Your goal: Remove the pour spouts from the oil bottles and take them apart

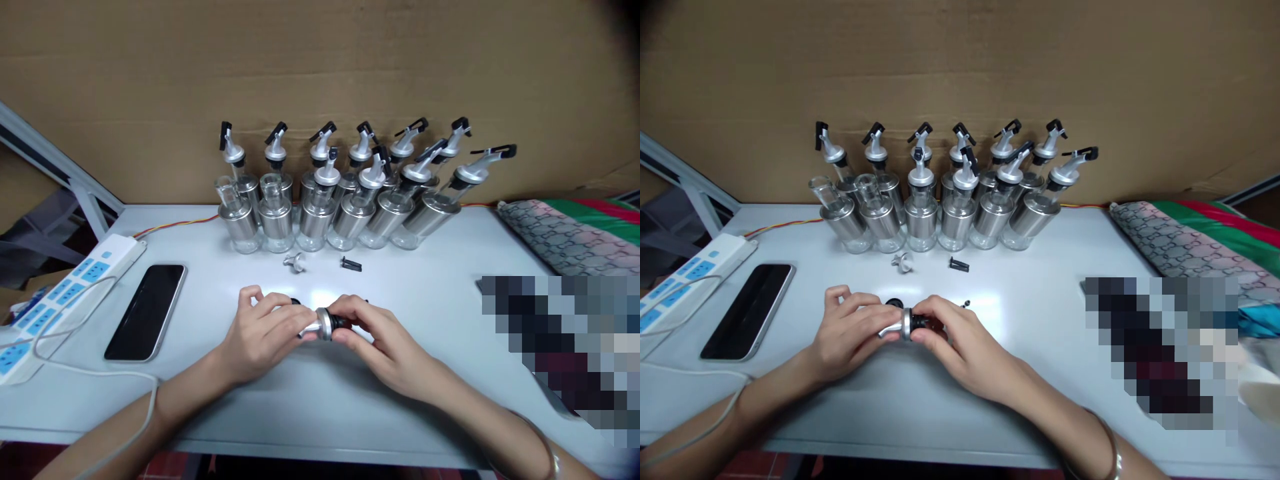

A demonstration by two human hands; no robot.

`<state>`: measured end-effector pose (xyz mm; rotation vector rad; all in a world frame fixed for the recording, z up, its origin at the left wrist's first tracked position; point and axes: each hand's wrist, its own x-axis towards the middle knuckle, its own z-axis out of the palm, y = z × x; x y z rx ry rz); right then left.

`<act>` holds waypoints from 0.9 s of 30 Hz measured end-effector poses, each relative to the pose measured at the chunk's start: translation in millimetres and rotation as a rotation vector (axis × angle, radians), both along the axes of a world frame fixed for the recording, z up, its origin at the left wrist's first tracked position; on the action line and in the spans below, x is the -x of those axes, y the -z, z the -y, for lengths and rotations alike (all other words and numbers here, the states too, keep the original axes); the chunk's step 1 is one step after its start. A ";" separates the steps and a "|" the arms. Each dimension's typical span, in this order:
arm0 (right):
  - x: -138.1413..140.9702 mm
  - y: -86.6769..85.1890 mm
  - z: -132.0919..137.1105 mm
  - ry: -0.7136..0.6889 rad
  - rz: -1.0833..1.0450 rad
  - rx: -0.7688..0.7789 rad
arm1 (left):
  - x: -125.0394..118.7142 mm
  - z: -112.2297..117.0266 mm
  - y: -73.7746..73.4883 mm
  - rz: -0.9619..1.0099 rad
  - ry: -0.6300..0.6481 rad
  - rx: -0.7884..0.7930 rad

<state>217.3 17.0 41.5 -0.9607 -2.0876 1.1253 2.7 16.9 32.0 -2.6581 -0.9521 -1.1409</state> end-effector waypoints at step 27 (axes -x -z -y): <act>3.9 -10.2 -2.5 -0.080 0.146 -0.980 | 32.0 -23.8 -17.6 -0.077 0.183 0.751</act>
